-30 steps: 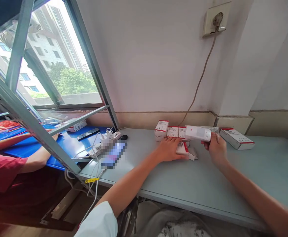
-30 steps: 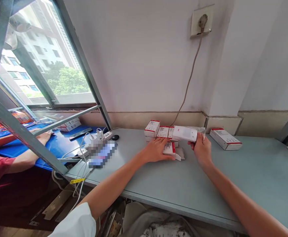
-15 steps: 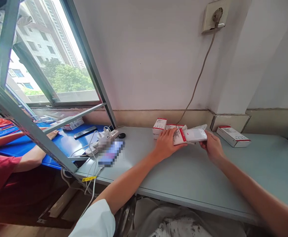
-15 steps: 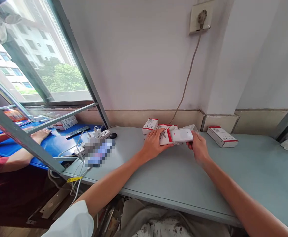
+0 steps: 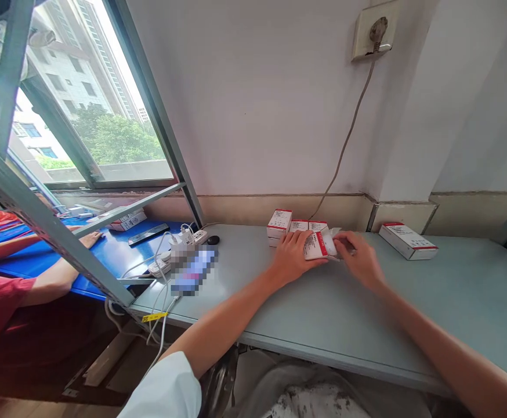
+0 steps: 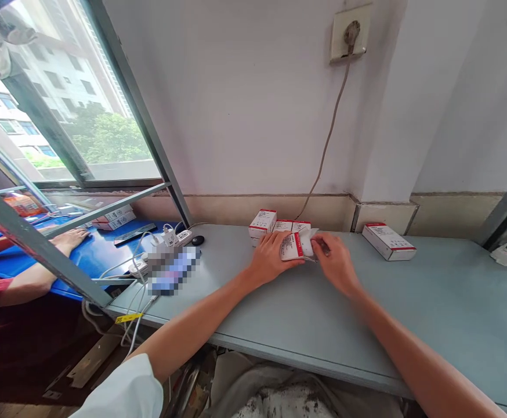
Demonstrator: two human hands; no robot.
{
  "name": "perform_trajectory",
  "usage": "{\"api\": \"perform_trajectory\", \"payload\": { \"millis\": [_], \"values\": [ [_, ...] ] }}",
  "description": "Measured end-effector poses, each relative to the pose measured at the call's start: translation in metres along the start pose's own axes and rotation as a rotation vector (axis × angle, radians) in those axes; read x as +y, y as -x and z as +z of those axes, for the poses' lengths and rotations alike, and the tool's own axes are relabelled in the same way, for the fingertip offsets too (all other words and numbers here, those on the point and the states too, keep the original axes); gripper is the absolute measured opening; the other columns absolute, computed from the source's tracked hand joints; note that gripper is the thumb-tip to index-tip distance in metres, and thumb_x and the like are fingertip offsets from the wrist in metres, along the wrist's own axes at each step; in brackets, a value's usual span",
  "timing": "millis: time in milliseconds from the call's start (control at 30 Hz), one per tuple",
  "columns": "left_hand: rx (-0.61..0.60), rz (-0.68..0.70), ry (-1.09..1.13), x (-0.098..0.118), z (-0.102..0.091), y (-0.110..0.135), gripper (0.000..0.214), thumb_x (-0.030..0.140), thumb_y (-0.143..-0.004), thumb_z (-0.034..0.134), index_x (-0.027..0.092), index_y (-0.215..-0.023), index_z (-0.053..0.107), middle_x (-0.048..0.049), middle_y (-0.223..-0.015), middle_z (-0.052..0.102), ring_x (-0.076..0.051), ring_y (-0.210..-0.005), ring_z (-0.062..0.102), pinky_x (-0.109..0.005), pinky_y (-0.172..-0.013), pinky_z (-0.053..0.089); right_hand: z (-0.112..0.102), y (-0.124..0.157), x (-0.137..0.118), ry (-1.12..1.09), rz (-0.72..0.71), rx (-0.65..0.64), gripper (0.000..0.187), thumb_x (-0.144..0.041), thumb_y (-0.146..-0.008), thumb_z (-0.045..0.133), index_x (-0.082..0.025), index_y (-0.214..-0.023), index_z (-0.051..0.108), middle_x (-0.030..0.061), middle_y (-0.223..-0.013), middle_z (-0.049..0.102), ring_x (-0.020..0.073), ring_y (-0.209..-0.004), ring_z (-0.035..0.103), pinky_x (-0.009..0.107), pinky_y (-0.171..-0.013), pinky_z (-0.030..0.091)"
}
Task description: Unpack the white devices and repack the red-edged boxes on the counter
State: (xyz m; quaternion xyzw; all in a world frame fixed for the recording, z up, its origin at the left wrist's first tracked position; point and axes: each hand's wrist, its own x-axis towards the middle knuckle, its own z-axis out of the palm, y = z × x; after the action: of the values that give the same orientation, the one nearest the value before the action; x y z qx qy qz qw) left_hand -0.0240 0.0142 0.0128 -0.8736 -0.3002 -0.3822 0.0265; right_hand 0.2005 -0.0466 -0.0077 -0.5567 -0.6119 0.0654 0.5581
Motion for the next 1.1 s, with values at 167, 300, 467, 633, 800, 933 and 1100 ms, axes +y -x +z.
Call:
{"api": "perform_trajectory", "payload": {
  "millis": [167,300,467,633,800,933,1100],
  "values": [
    [0.008,-0.056,0.037,-0.003,0.002,0.001,0.083,0.077,-0.084,0.082,0.027,-0.146,0.056,-0.0103,-0.135,0.074,-0.035,-0.127,0.070,-0.052,-0.110,0.052,0.000,0.007,-0.017,0.037,-0.132,-0.124,0.042,-0.057,-0.110,0.050,-0.032,-0.120,0.081,0.0084,-0.111,0.081,0.0328,-0.108,0.066,0.047,-0.088,0.057],
    [-0.024,-0.075,0.035,-0.004,0.002,0.002,0.077,0.072,-0.087,0.082,0.027,-0.144,0.056,-0.0104,-0.134,0.074,-0.035,-0.127,0.070,-0.053,-0.111,0.052,0.001,0.010,-0.017,-0.003,-0.142,-0.198,0.042,-0.063,-0.106,0.059,-0.033,-0.124,0.081,0.0086,-0.119,0.081,0.0351,-0.120,0.063,0.051,-0.096,0.057],
    [-0.042,-0.108,0.084,-0.001,0.001,0.000,0.074,0.064,-0.086,0.087,0.027,-0.143,0.056,-0.0099,-0.135,0.073,-0.035,-0.128,0.069,-0.054,-0.113,0.051,0.006,0.011,-0.013,-0.004,-0.113,-0.208,0.041,-0.064,-0.105,0.061,-0.034,-0.124,0.081,0.0095,-0.115,0.080,0.0370,-0.122,0.060,0.051,-0.089,0.058],
    [-0.046,-0.250,0.293,0.008,0.001,-0.001,0.075,0.067,-0.086,0.086,0.027,-0.142,0.055,-0.0101,-0.138,0.070,-0.034,-0.130,0.066,-0.053,-0.108,0.054,0.008,0.009,-0.013,0.065,-0.237,-0.091,0.036,-0.059,-0.109,0.056,-0.036,-0.111,0.083,0.0066,-0.111,0.082,0.0353,-0.114,0.061,0.057,-0.101,0.050],
    [-0.073,-0.347,0.508,0.015,-0.004,-0.001,0.077,0.066,-0.086,0.087,0.026,-0.140,0.050,-0.0129,-0.140,0.068,-0.032,-0.128,0.068,-0.049,-0.100,0.058,0.004,0.003,-0.013,0.088,-0.223,0.007,0.032,-0.059,-0.107,0.059,-0.037,-0.115,0.081,0.0061,-0.115,0.080,0.0345,-0.114,0.060,0.057,-0.105,0.047],
    [-0.083,-0.367,0.599,0.017,-0.008,0.000,0.076,0.066,-0.086,0.087,0.027,-0.137,0.047,-0.0137,-0.140,0.066,-0.030,-0.123,0.069,-0.044,-0.091,0.060,-0.001,-0.001,-0.010,0.082,-0.088,0.112,0.048,-0.070,-0.095,0.072,-0.031,-0.124,0.075,0.0102,-0.123,0.072,0.0356,-0.119,0.057,0.055,-0.102,0.049],
    [-0.088,-0.396,0.662,0.015,-0.005,0.000,0.071,0.070,-0.091,0.080,0.027,-0.131,0.039,-0.0121,-0.130,0.067,-0.027,-0.118,0.069,-0.043,-0.092,0.058,0.000,-0.001,-0.009,-0.063,0.122,0.215,0.070,-0.069,-0.078,0.088,-0.025,-0.124,0.061,0.0114,-0.126,0.066,0.0306,-0.108,0.064,0.046,-0.089,0.055]
  ]
}}
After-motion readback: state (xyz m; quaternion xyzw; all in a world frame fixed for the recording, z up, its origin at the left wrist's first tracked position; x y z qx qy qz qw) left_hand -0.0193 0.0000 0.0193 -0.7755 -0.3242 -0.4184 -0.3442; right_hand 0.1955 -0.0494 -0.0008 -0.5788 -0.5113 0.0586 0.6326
